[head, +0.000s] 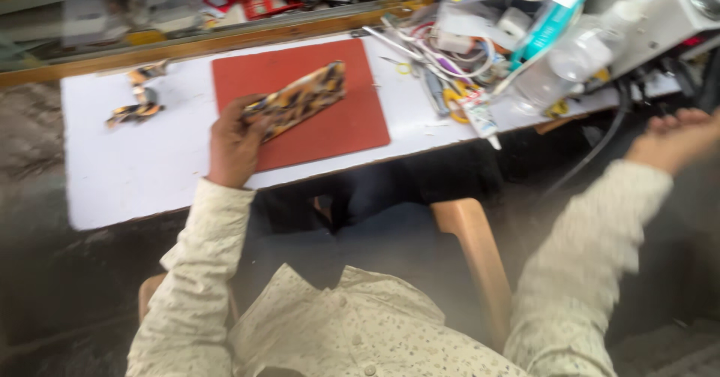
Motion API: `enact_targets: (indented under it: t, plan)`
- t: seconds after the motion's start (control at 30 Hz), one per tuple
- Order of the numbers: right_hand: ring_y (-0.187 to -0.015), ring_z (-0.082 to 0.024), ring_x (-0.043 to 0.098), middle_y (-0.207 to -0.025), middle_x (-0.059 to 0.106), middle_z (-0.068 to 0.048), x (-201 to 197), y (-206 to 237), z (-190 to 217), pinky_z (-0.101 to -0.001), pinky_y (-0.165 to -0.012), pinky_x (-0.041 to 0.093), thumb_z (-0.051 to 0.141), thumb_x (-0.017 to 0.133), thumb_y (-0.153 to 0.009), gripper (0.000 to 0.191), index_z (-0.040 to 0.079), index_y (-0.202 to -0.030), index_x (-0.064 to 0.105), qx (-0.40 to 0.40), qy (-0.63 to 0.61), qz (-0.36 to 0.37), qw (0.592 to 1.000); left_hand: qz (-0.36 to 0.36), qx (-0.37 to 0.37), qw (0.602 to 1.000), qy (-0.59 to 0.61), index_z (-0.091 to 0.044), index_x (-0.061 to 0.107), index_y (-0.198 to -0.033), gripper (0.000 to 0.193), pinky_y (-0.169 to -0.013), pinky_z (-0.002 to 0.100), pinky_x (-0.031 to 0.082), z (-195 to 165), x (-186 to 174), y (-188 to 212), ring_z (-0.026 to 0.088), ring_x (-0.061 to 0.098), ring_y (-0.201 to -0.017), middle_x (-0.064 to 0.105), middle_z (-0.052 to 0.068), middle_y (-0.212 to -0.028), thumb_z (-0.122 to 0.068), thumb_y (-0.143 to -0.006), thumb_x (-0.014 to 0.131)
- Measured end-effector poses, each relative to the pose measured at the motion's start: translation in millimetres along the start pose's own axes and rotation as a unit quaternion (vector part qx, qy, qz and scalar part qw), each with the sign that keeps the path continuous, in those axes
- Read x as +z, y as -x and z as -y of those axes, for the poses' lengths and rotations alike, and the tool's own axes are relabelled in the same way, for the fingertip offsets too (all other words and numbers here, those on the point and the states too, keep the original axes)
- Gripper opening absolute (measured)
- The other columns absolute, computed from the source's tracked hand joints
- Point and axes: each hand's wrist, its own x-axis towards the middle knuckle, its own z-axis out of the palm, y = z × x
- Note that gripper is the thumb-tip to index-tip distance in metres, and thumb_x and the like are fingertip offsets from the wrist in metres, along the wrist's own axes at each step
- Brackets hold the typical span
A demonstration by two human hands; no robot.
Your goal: The person holds a heat gun and blows hot air over a patterned film wrapped around a phone case on a red mat. They then set the heat gun aside and use a metal rod tool to press and smooth the film along the case edges, turning the case to work around its sides.
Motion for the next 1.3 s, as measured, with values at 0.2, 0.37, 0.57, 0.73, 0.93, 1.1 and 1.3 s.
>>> enact_targets:
  t: [0.2, 0.37, 0.57, 0.73, 0.93, 1.1, 1.3]
  plan:
    - [-0.08, -0.016, 0.057, -0.088, 0.061, -0.008, 19.7, 150.5, -29.1, -0.029, -0.076, 0.047, 0.016, 0.072, -0.104, 0.024, -0.001, -0.09, 0.061, -0.17, 0.206, 0.233, 0.935, 0.029, -0.013, 0.999, -0.001, 0.001, 0.064, -0.127, 0.029, -0.093, 0.028, 0.056, 0.7, 12.1, 0.5, 0.014, 0.066, -0.105, 0.072, 0.008, -0.114, 0.004, -0.098, 0.066]
    - [-0.127, -0.023, 0.061, -0.134, 0.061, -0.009, 100.8, 272.5, -96.4, -0.0357, -0.117, 0.049, 0.015, 0.078, -0.1, 0.036, 0.004, -0.131, 0.064, -0.083, 0.258, 0.432, 0.86, 0.033, -0.045, 0.996, 0.072, -0.001, 0.064, -0.127, 0.026, -0.101, 0.029, 0.055, 9.0, 21.8, 12.5, 0.015, 0.066, -0.112, 0.071, 0.007, -0.118, 0.004, -0.101, 0.062]
    - [-0.145, -0.039, 0.034, -0.152, 0.035, -0.02, 164.9, 358.1, -146.1, -0.0577, -0.121, 0.027, 0.048, 0.097, -0.073, 0.084, 0.01, -0.137, 0.058, -0.275, 0.445, 0.389, 0.758, 0.031, -0.057, 0.987, 0.147, 0.0, 0.062, -0.127, 0.023, -0.1, 0.029, 0.055, 14.7, 37.2, 26.7, 0.013, 0.066, -0.109, 0.07, 0.006, -0.116, -0.006, -0.105, 0.059]
    - [-0.141, -0.039, 0.036, -0.146, 0.037, -0.019, 157.9, 366.0, -156.9, -0.0549, -0.117, 0.034, 0.048, 0.095, -0.077, 0.08, 0.01, -0.136, 0.056, -0.226, 0.438, 0.39, 0.778, -0.006, -0.089, 0.98, 0.177, 0.002, 0.068, -0.118, 0.032, -0.093, 0.028, 0.056, 4.0, 52.9, 35.0, 0.013, 0.068, -0.101, 0.073, 0.007, -0.108, -0.023, -0.111, 0.049]
    - [-0.131, -0.026, 0.046, -0.135, 0.043, -0.01, 144.6, 353.3, -152.5, -0.0417, -0.117, 0.043, 0.035, 0.089, -0.094, 0.063, 0.008, -0.14, 0.054, -0.124, 0.369, 0.387, 0.836, -0.037, -0.087, 0.983, 0.156, -0.001, 0.067, -0.111, 0.04, -0.094, 0.029, 0.054, -14.8, 68.9, 46.0, 0.014, 0.067, -0.1, 0.073, 0.008, -0.105, -0.032, -0.113, 0.042]
    - [-0.126, -0.02, 0.046, -0.133, 0.044, -0.006, 140.7, 353.5, -151.7, -0.038, -0.117, 0.041, 0.025, 0.089, -0.094, 0.065, 0.006, -0.142, 0.051, -0.103, 0.332, 0.376, 0.859, -0.049, -0.067, 0.972, 0.218, -0.003, 0.057, -0.117, 0.031, -0.1, 0.033, 0.054, -20.2, 77.1, 45.7, 0.019, 0.067, -0.106, 0.071, 0.014, -0.108, -0.029, -0.114, 0.041]
    - [-0.128, -0.018, 0.043, -0.138, 0.041, -0.005, 139.4, 354.0, -156.6, -0.036, -0.118, 0.041, 0.022, 0.09, -0.092, 0.074, 0.008, -0.147, 0.042, -0.034, 0.262, 0.364, 0.893, -0.071, -0.064, 0.969, 0.228, -0.005, 0.051, -0.119, 0.024, -0.1, 0.034, 0.053, -15.6, 83.8, 41.8, 0.02, 0.069, -0.107, 0.074, 0.018, -0.108, -0.025, -0.114, 0.04]
